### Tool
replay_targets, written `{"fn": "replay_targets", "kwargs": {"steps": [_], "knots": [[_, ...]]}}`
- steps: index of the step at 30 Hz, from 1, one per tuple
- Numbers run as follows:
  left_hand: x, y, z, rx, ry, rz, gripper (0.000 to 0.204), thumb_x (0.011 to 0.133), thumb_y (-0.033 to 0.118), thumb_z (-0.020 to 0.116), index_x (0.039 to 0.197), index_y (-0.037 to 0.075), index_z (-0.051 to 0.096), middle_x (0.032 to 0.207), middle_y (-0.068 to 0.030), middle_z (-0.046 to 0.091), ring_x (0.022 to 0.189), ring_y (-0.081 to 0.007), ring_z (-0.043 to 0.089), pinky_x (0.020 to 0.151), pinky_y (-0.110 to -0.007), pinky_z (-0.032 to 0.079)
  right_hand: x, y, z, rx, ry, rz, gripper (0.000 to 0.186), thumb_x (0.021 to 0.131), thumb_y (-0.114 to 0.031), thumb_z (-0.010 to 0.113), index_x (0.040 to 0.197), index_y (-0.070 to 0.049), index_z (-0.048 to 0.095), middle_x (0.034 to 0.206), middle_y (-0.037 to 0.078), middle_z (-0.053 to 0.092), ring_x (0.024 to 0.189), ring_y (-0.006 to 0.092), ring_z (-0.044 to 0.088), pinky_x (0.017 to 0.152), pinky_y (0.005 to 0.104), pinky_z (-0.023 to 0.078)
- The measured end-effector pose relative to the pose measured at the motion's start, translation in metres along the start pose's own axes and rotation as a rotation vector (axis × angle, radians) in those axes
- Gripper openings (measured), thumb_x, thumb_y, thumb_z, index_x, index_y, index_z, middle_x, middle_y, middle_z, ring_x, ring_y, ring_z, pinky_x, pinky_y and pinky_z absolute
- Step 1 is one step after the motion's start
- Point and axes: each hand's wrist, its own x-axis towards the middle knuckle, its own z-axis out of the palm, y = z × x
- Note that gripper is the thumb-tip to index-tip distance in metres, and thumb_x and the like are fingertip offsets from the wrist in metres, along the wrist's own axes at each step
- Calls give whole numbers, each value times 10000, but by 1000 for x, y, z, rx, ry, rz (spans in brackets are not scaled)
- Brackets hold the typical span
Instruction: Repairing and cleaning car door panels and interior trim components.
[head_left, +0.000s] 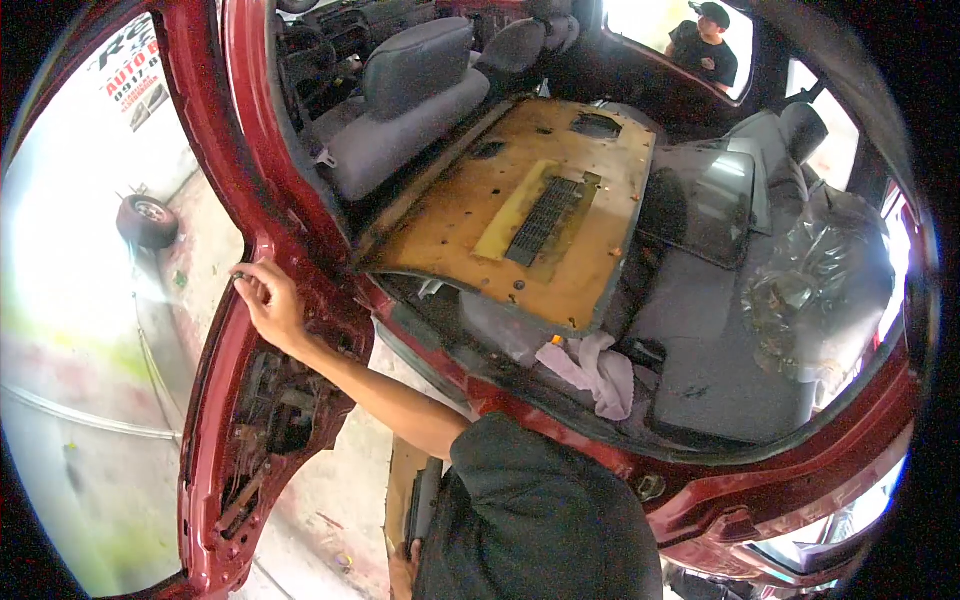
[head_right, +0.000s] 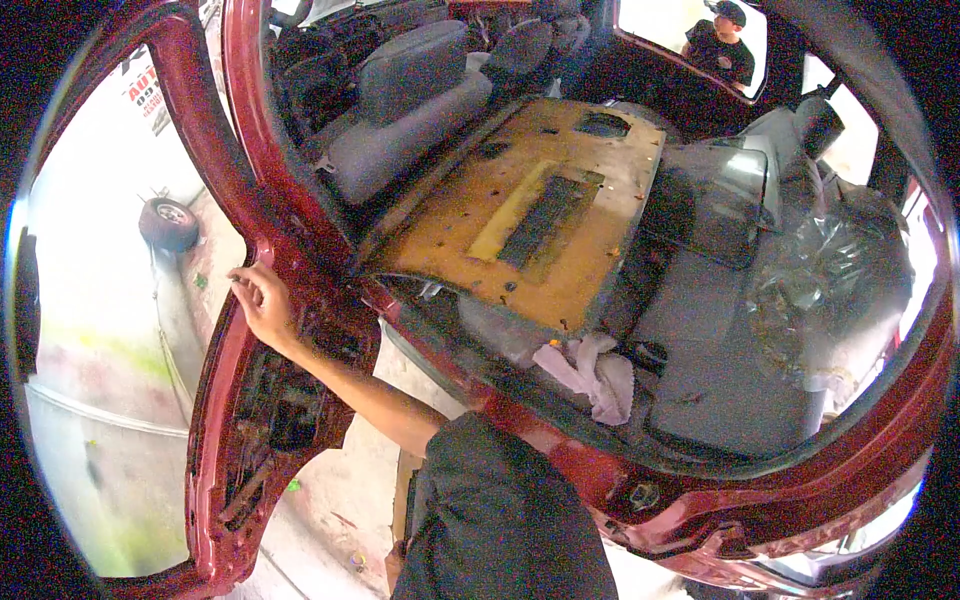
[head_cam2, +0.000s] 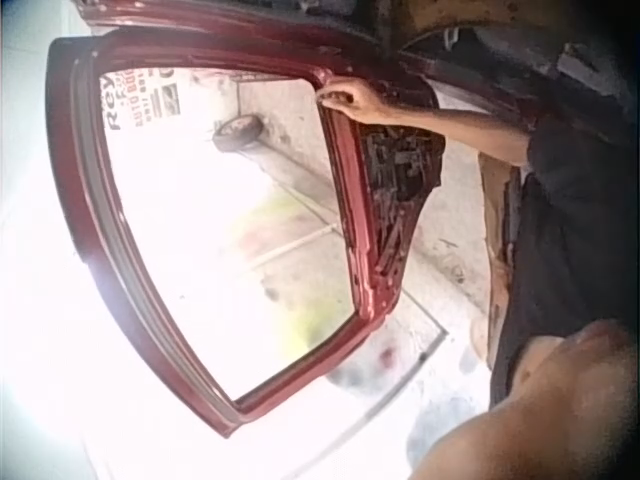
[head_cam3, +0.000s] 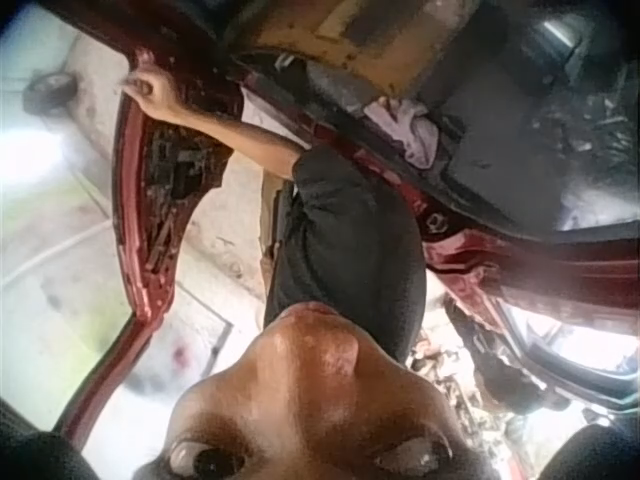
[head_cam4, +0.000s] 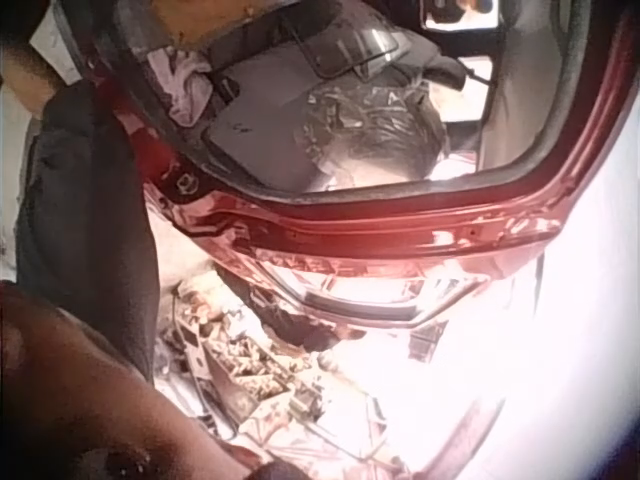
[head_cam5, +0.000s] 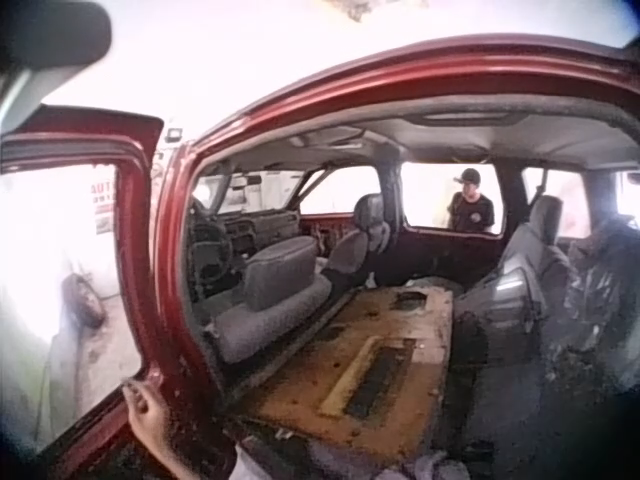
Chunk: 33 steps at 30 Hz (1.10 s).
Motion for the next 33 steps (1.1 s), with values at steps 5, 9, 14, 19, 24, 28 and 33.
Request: {"fn": "replay_targets", "kwargs": {"steps": [5, 9, 14, 19, 24, 28, 33], "knots": [[-21, 45, -17, 158, -47, -10, 626, 989, 571, 550, 1133, -23, 682, 1036, -352, 672, 1013, -543, 638, 879, -558, 510, -45, 12, -60, -144, -78, 159, 174, 1039, -160, 599, 1136, -71, 712, 893, 4, 703, 775, 44, 591, 649, 244, 464], [-35, 75, -28, 197, -72, -56, 645, 987, 578, 546, 1189, -19, 684, 1118, -350, 668, 1067, -535, 631, 923, -539, 501, -119, 48, -148, -407, -67, 359, 208, 1076, -198, 519, 1145, -98, 689, 912, 67, 712, 747, 139, 627, 686, 332, 497], [-42, 95, -35, 285, -43, -35, 556, 1008, 497, 586, 1188, -23, 667, 1053, -308, 707, 1025, -448, 693, 865, -487, 529, -167, 59, -309, -1015, 336, 659, 322, 889, -15, 536, 1192, -83, 618, 977, 170, 694, 907, 360, 657, 845, 456, 503], [-45, 103, -40, 226, -79, -29, 654, 991, 576, 535, 1242, -18, 647, 1169, -330, 662, 1117, -503, 626, 949, -558, 491, -145, 26, -390, -1362, 448, 642, 300, 940, -248, 647, 1169, -61, 696, 970, 229, 740, 909, 423, 709, 817, 516, 537], [-50, 113, -44, 304, -85, -59, 639, 990, 564, 544, 1220, -19, 665, 1166, -324, 663, 1102, -497, 629, 938, -548, 497, -114, 1, -414, -1689, 277, 823, 390, 927, -431, 664, 1009, -71, 788, 982, 243, 741, 925, 455, 699, 838, 532, 533], [-53, 115, -46, 266, -49, -22, 596, 979, 527, 591, 1183, -26, 678, 1135, -319, 668, 1066, -500, 632, 925, -541, 498, -117, 13, -434, -1662, 301, 801, 517, 902, -502, 671, 949, 2, 774, 955, 271, 734, 915, 473, 697, 857, 544, 526], [-50, 99, -41, 263, -15, 7, 558, 967, 506, 631, 1123, -27, 688, 1125, -310, 665, 1064, -497, 623, 918, -531, 496, -129, 19, -456, -1508, 322, 682, 724, 873, -642, 630, 870, 73, 747, 942, 310, 723, 915, 471, 706, 823, 549, 536]]}}
